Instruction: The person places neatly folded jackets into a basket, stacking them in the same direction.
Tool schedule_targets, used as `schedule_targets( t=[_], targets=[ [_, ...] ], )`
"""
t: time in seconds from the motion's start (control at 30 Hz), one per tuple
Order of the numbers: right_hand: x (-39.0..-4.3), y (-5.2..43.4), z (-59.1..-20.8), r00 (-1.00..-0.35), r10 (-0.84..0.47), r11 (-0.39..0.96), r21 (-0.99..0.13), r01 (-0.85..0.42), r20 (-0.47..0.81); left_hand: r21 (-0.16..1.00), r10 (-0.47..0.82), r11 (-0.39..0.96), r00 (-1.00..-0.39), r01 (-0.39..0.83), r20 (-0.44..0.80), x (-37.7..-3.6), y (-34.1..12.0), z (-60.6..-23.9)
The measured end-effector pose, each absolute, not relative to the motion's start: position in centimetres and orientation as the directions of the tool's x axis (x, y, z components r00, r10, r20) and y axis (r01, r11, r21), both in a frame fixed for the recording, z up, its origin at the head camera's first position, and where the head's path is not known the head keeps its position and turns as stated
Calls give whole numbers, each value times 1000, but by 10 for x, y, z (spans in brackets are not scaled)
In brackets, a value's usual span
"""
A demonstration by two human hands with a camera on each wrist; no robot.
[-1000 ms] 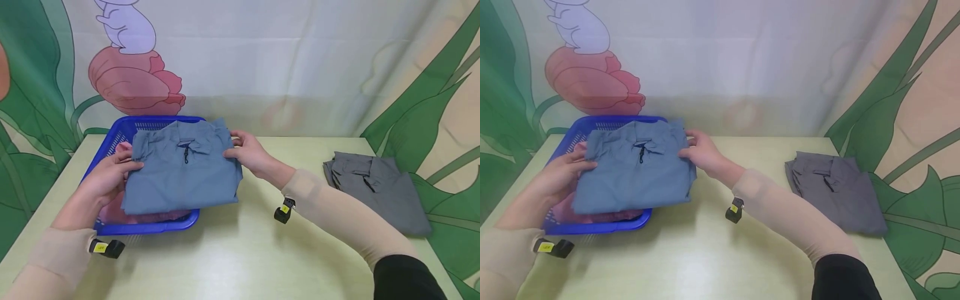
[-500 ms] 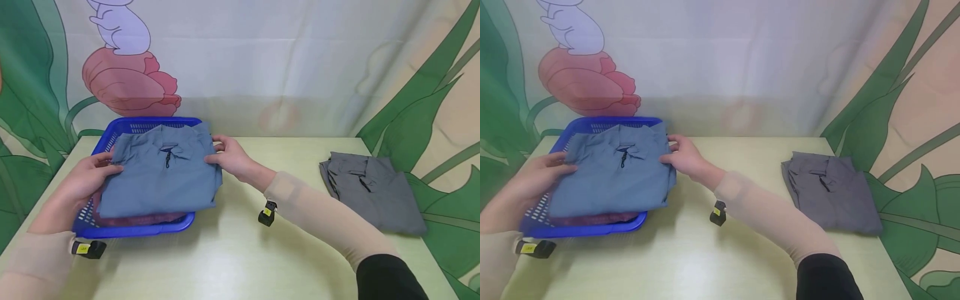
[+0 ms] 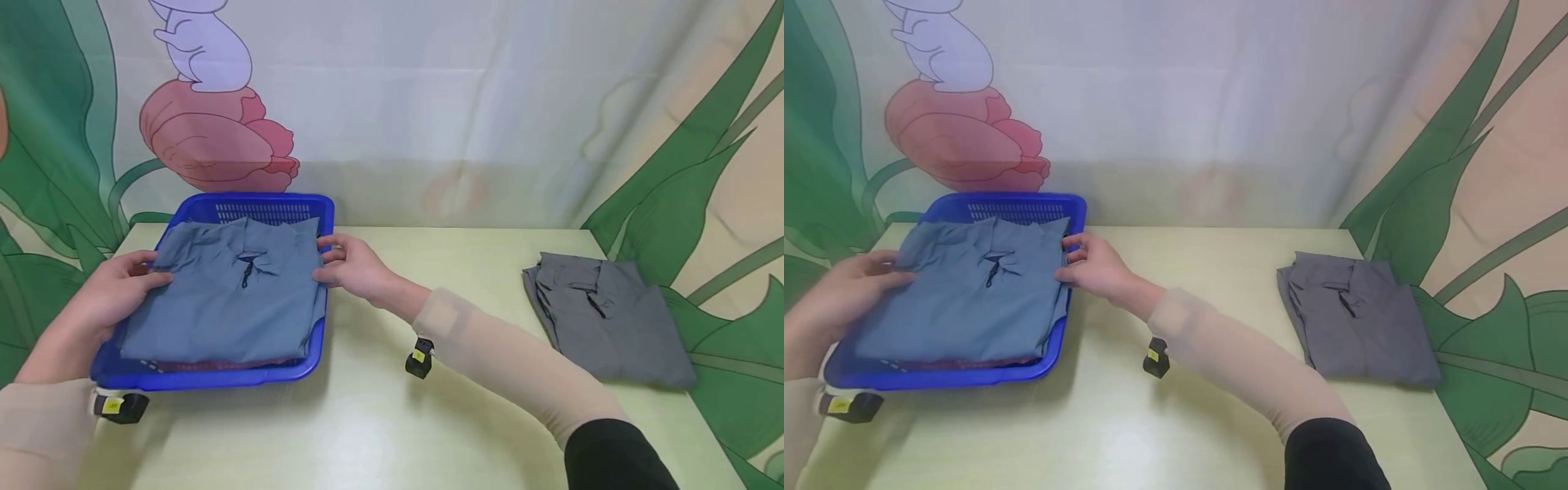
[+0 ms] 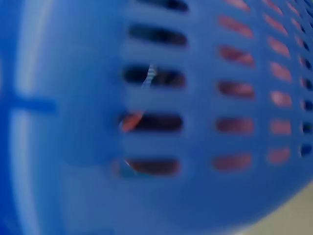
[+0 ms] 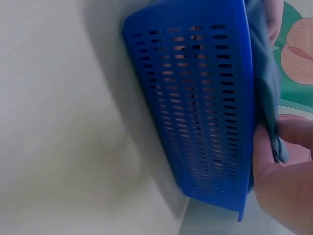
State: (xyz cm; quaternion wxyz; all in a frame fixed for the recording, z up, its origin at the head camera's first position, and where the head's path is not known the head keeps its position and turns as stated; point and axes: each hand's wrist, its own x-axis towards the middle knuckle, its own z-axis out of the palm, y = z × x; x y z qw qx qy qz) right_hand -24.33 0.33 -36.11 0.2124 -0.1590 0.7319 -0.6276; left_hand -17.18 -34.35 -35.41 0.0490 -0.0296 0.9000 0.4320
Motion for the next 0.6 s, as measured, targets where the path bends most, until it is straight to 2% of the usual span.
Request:
schedule_targets(
  t=[0.07, 0.13, 0.27, 0.43, 0.6],
  targets=[
    [-241, 5, -360, -852, -518, 219, -975, -44, -78, 751, -33, 655, -996, -88, -87, -171, -343, -353],
    [-239, 6, -359, -846, -532, 326, -929, -176, -26, 715, -49, 695, -997, -78, -61, -170, -340, -351],
    [-232, 8, -356, -817, -574, 508, -758, -410, 58, 553, -68, 831, -998, -60, -6, -166, -331, -342],
    [-226, 10, -356, -765, -634, 548, -630, -550, 115, 338, -46, 941, -999, -34, 27, -160, -315, -331],
    [-223, 13, -359, -710, -691, 578, -488, -654, 135, 260, 13, 966, -998, -2, -58, -160, -309, -326]
  ],
)
